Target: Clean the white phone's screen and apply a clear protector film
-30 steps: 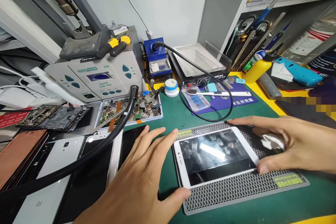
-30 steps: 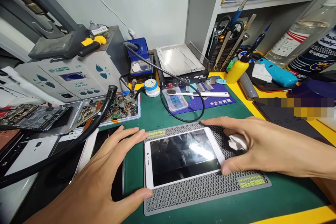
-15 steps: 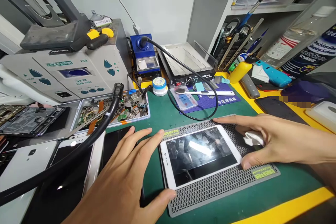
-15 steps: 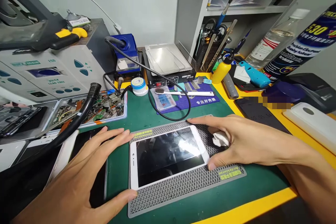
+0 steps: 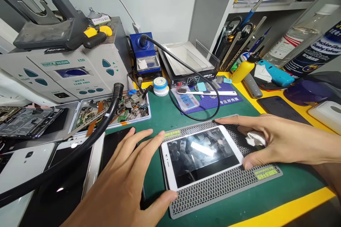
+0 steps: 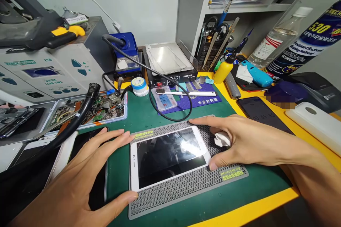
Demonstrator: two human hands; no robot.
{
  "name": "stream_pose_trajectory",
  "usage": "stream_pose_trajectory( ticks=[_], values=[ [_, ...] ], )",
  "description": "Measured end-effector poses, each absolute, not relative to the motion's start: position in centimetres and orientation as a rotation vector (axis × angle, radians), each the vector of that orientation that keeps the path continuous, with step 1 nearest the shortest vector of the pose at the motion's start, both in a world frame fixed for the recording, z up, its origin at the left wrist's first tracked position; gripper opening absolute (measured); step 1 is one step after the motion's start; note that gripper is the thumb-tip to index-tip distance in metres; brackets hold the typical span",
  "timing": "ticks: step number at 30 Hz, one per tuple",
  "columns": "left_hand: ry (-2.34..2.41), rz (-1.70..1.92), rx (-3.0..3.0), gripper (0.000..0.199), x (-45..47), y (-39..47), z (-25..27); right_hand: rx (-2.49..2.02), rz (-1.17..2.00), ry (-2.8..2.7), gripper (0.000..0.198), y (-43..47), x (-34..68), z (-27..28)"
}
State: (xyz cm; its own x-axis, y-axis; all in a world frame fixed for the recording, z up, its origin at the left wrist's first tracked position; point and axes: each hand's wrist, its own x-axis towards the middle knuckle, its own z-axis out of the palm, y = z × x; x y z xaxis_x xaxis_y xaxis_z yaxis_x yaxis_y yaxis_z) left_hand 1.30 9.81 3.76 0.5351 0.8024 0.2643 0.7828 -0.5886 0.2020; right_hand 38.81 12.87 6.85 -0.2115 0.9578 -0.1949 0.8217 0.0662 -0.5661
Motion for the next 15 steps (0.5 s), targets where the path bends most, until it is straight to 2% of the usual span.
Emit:
stream_pose_trajectory(
  ticks=[3,15],
  values=[
    [1.4,0.511,2.684,0.077,1.33,9.55,3.92,-1.804,1.077,-2.306,0.091,12.92,38.98,6.97],
    [1.449,0.465,2.607,0.078,1.55,9.28,3.92,-1.92,1.167,-2.337,0.096,13.18,39.32,7.18]
  ],
)
